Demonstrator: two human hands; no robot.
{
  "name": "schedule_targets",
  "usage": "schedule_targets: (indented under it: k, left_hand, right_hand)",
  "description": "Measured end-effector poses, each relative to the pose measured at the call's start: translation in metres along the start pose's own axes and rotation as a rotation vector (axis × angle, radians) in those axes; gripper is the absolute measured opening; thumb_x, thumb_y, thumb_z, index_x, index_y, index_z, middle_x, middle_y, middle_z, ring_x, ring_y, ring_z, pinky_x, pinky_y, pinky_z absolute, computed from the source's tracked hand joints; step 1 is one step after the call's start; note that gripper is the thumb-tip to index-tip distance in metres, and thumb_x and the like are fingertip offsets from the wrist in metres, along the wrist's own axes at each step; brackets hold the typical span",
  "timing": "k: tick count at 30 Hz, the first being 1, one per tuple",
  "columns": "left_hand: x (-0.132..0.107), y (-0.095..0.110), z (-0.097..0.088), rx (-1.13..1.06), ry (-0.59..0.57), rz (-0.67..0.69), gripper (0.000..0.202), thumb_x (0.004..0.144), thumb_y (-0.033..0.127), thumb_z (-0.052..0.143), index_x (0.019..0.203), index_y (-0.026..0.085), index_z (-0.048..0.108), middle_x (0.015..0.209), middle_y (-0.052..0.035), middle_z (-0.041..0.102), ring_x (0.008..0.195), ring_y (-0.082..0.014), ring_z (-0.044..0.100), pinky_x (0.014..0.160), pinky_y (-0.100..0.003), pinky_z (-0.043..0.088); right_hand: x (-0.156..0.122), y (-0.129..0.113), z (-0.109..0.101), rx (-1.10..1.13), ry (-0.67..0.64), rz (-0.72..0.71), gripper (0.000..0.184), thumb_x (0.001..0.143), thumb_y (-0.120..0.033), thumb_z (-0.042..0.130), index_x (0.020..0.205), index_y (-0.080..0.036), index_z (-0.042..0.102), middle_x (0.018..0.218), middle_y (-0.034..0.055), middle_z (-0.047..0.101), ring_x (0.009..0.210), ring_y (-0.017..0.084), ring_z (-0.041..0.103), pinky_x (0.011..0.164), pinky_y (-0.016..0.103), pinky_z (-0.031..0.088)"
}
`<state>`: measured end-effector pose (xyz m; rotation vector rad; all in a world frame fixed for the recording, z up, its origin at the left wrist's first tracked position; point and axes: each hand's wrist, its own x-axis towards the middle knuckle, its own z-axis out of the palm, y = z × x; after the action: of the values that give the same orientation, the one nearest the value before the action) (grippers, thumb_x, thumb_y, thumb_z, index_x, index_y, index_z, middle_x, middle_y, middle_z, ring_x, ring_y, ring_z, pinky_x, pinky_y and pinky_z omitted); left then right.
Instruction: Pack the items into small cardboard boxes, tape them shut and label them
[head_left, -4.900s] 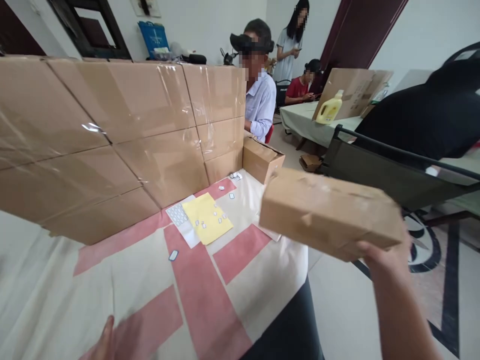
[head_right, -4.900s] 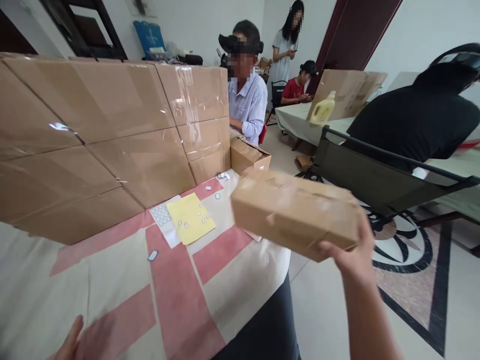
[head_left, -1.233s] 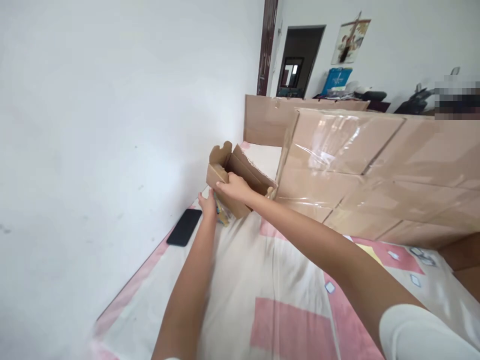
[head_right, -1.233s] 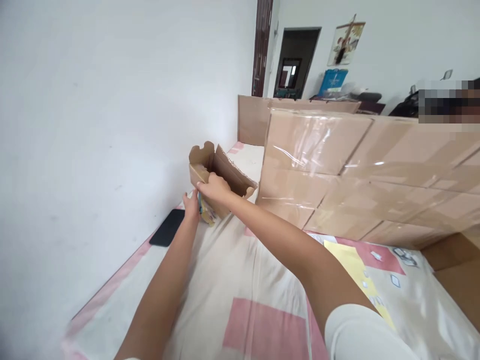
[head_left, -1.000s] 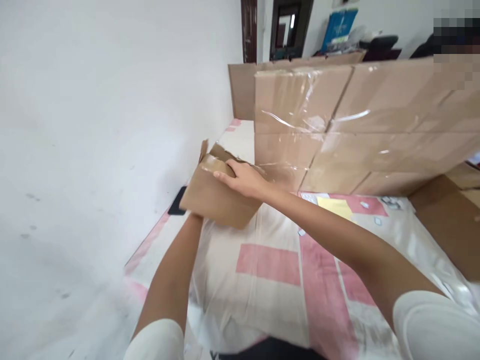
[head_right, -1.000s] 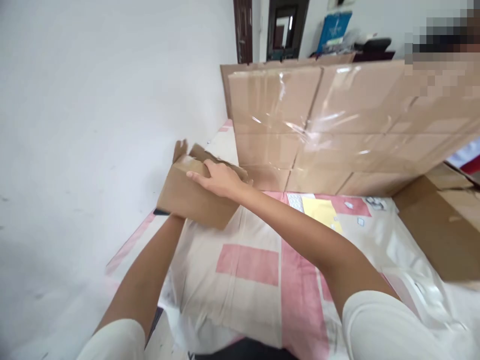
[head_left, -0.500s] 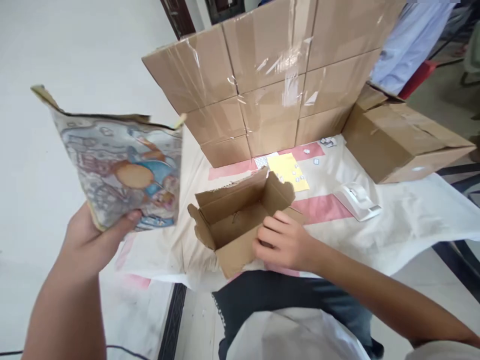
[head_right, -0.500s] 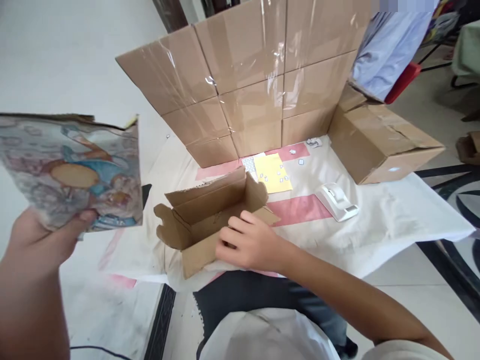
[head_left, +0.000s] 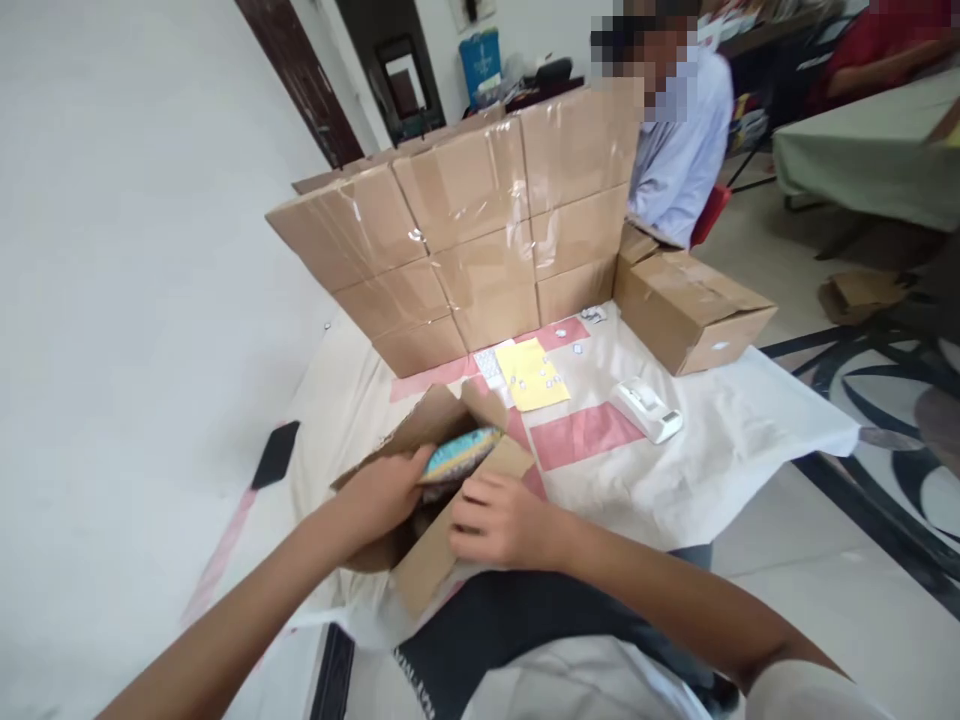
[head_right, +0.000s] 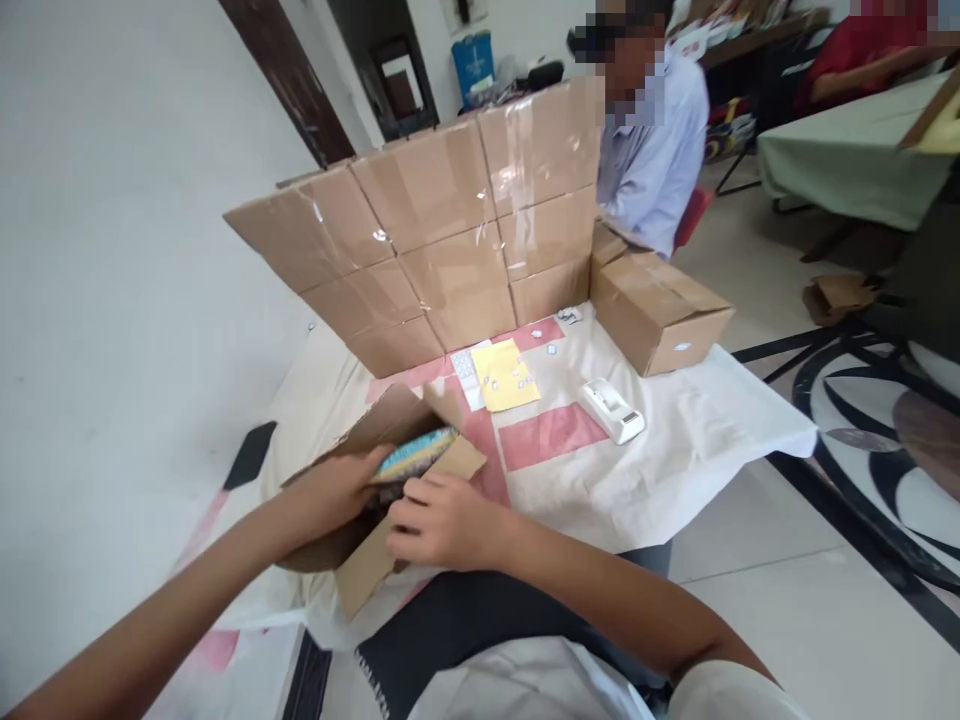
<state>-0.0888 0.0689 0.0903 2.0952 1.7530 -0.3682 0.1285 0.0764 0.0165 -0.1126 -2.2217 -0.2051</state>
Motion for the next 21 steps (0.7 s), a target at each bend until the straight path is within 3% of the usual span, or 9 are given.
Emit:
schedule_targets:
  k: [3,5,7,9,11,12,14,17,21]
  left_hand:
    - [0.006,-0.002,0.022,-0.03,-0.1,0.1,0.038,0.093,0.023,0.042,0.125,0.018,0.062,0.109,-0.014,0.077,0.095,-0.028,0.074,0.089,-0.038,0.055]
    - [0.007,-0.005,0.028,-0.121,-0.154,0.16,0.034,0.095,0.031,0.047,0.119,0.023,0.068,0.115,-0.0095,0.077,0.101,-0.0257,0.074,0.091,-0.035,0.056]
    - [0.007,-0.012,0.028,-0.171,-0.12,0.193,0.033,0.095,0.039,0.051,0.117,0.025,0.072,0.12,-0.008,0.076,0.108,-0.0261,0.073,0.095,-0.034,0.056]
    - [0.006,-0.021,0.022,-0.15,0.0,0.233,0.035,0.097,0.045,0.05,0.115,0.027,0.075,0.12,-0.0072,0.076,0.109,-0.0265,0.073,0.099,-0.035,0.056]
    - [0.004,-0.03,0.015,-0.144,0.155,0.283,0.037,0.099,0.05,0.048,0.116,0.031,0.075,0.122,-0.0042,0.075,0.111,-0.0245,0.072,0.1,-0.033,0.056]
    - [0.003,-0.035,0.011,-0.158,0.238,0.298,0.037,0.1,0.052,0.047,0.117,0.033,0.074,0.122,-0.0023,0.075,0.111,-0.0228,0.072,0.099,-0.031,0.057]
    - [0.002,-0.04,0.006,-0.184,0.383,0.32,0.037,0.1,0.054,0.046,0.116,0.033,0.073,0.12,0.0002,0.076,0.109,-0.0199,0.073,0.095,-0.027,0.058]
    - [0.01,-0.038,0.006,-0.158,0.506,0.397,0.034,0.1,0.052,0.048,0.111,0.032,0.073,0.111,0.0016,0.078,0.099,-0.0172,0.075,0.086,-0.022,0.059]
    - [0.038,-0.016,0.016,-0.056,0.764,0.651,0.023,0.102,0.04,0.051,0.102,0.027,0.071,0.1,0.0007,0.077,0.09,-0.0157,0.073,0.08,-0.021,0.057]
  right_hand:
    - [-0.005,-0.003,0.004,0.021,0.058,-0.02,0.02,0.094,-0.023,0.071,0.077,-0.021,0.061,0.075,-0.0013,0.056,0.072,0.015,0.049,0.065,0.03,0.037]
    - [-0.013,0.001,0.006,0.004,0.237,0.023,0.018,0.093,-0.032,0.072,0.082,-0.022,0.063,0.078,-0.0006,0.06,0.075,0.016,0.053,0.068,0.032,0.041]
    - [-0.02,0.012,0.003,-0.011,0.483,0.194,0.024,0.094,-0.046,0.07,0.097,-0.023,0.066,0.09,0.004,0.065,0.086,0.02,0.059,0.077,0.037,0.048]
    - [-0.025,0.028,-0.002,0.098,0.602,0.497,0.04,0.097,-0.056,0.062,0.117,-0.022,0.065,0.109,0.0107,0.066,0.105,0.026,0.061,0.092,0.043,0.05]
    - [-0.026,0.045,-0.007,0.373,0.49,0.772,0.051,0.101,-0.061,0.05,0.133,-0.022,0.06,0.125,0.0138,0.065,0.119,0.027,0.061,0.102,0.045,0.049]
    - [-0.026,0.052,-0.007,0.537,0.379,0.827,0.055,0.103,-0.063,0.043,0.136,-0.022,0.06,0.13,0.0136,0.065,0.123,0.026,0.061,0.106,0.045,0.048]
    - [-0.027,0.062,0.0,0.776,0.187,0.754,0.067,0.105,-0.069,0.026,0.129,-0.021,0.066,0.131,0.0125,0.069,0.126,0.024,0.062,0.113,0.044,0.042]
    - [-0.035,0.063,0.02,0.813,0.07,0.53,0.089,0.096,-0.084,0.012,0.107,-0.02,0.073,0.124,0.0125,0.075,0.12,0.023,0.066,0.118,0.045,0.032]
    - [-0.052,0.047,0.041,0.633,-0.098,0.427,0.075,0.088,-0.088,0.042,0.1,-0.02,0.072,0.112,0.0099,0.078,0.103,0.019,0.072,0.107,0.04,0.037]
